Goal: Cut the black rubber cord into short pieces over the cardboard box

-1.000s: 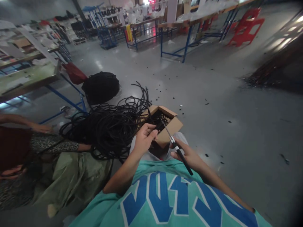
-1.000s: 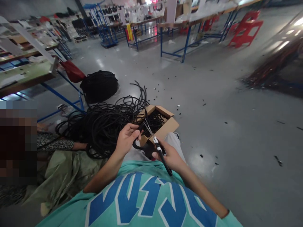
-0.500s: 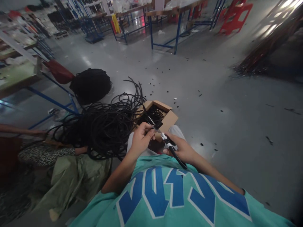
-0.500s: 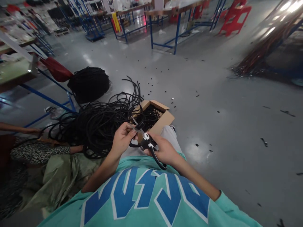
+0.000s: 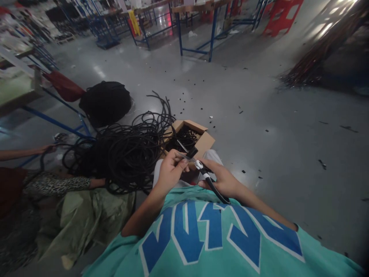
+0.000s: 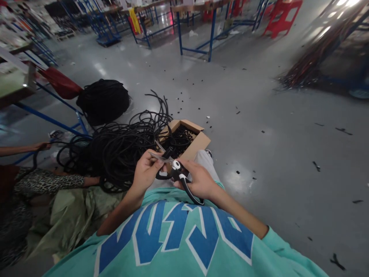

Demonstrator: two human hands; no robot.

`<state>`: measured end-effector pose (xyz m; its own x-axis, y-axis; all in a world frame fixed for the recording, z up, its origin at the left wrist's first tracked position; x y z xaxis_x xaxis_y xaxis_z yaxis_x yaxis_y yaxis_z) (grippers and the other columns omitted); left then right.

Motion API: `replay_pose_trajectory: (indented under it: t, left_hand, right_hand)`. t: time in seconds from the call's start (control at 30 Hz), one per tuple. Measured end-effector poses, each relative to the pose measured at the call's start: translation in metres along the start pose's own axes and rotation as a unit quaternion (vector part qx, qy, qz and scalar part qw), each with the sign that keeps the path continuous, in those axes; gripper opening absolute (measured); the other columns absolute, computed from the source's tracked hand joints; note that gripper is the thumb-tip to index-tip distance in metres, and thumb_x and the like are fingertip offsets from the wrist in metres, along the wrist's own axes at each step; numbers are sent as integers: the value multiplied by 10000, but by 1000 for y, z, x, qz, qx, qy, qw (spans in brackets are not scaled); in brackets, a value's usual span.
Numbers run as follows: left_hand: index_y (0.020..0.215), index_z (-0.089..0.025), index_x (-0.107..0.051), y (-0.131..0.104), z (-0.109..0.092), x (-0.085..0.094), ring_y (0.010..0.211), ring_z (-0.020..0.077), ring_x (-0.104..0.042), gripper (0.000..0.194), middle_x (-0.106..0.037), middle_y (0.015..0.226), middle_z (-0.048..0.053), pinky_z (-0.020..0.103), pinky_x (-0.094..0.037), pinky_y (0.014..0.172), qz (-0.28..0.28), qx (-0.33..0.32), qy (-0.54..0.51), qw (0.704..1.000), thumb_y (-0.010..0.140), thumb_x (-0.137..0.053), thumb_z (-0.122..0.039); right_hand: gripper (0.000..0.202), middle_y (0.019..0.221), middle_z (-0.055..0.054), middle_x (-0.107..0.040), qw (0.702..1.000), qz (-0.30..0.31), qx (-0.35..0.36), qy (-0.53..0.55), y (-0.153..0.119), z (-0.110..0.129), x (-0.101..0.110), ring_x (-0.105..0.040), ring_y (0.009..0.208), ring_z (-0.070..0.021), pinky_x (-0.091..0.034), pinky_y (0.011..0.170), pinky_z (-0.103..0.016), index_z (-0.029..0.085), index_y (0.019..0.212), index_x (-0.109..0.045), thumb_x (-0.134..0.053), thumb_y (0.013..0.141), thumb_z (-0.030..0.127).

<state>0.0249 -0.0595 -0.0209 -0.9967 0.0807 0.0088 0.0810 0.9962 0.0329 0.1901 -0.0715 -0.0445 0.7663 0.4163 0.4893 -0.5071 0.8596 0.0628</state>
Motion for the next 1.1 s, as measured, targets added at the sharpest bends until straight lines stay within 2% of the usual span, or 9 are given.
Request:
replay_pose_trajectory:
  t: [0.23,0.33,0.43,0.5,0.57,0.67,0.77,0.87,1.1]
  left_hand:
    - [716,-168,-443,-2,2,-3,453,72,-510,333,-551,502,-47,193,-397,476,3,1,-28,1000,688,-654,-424]
    - [791,-181,-415,2,2,-4,406,71,-499,394,-544,497,-66,182,-381,429,26,23,-82,996,643,-695,-416]
    - [1058,-218,-396,6,4,-2,372,66,-485,642,-580,567,-66,169,-356,385,97,75,-134,983,557,-760,-390]
    - [1228,-270,-316,8,6,2,373,66,-483,876,-590,603,-61,162,-343,366,169,112,-148,968,500,-795,-356]
    - [1303,-296,-273,9,11,7,366,72,-481,987,-580,580,-60,161,-336,350,243,142,-141,949,473,-808,-323]
    - [1274,-263,-372,10,20,14,308,86,-457,917,-555,484,-54,172,-323,323,333,188,-110,918,469,-804,-340]
    - [1131,-226,-493,13,21,17,283,103,-456,711,-554,453,-36,181,-318,308,375,207,-87,900,497,-788,-355]
    - [1015,-212,-512,17,14,17,322,104,-494,564,-598,522,-11,185,-358,337,380,190,-55,903,527,-779,-303]
    - [945,-175,-469,22,0,19,397,100,-539,476,-624,604,4,191,-411,398,386,153,-1,910,563,-747,-231]
  right_hand:
    - [493,965,-57,-652,998,7,-20,59,-4,8,3,-589,894,-243,-458,795,-350,196,1169,-550,-613,702,341]
    - [453,966,-44,-662,996,12,-20,89,-4,9,4,-594,902,-238,-458,796,-334,191,1134,-581,-606,699,316]
    - [426,941,-46,-663,992,37,-32,114,-4,10,3,-594,870,-242,-458,766,-331,166,1072,-614,-610,685,344]
    - [419,902,-43,-661,986,64,-39,147,-4,11,2,-592,819,-231,-457,726,-318,155,1038,-626,-614,675,364]
    - [405,858,-36,-652,977,94,-37,187,-5,12,-2,-583,766,-209,-449,685,-295,148,1009,-635,-613,673,374]
    - [375,803,-24,-633,961,129,-27,244,-7,13,-8,-564,703,-170,-435,645,-266,137,968,-642,-612,676,371]
    - [370,769,-18,-620,948,143,-38,281,-9,11,-13,-549,680,-154,-431,632,-256,134,946,-647,-618,674,384]
    - [395,745,-15,-604,945,138,-67,289,-12,6,-17,-523,633,-139,-411,586,-246,131,931,-651,-638,652,410]
    - [395,610,21,-514,931,116,-131,322,-17,0,-26,-426,515,-94,-328,484,-209,125,879,-637,-669,619,421]
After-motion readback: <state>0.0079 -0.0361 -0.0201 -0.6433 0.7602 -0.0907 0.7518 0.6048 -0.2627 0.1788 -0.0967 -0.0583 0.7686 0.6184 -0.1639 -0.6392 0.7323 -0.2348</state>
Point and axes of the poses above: each hand's wrist, its own y-axis towards the middle knuckle, its own x-axis out of the back of the hand, z = x × y, the point moved 3 cm from there along y, towards the middle knuckle
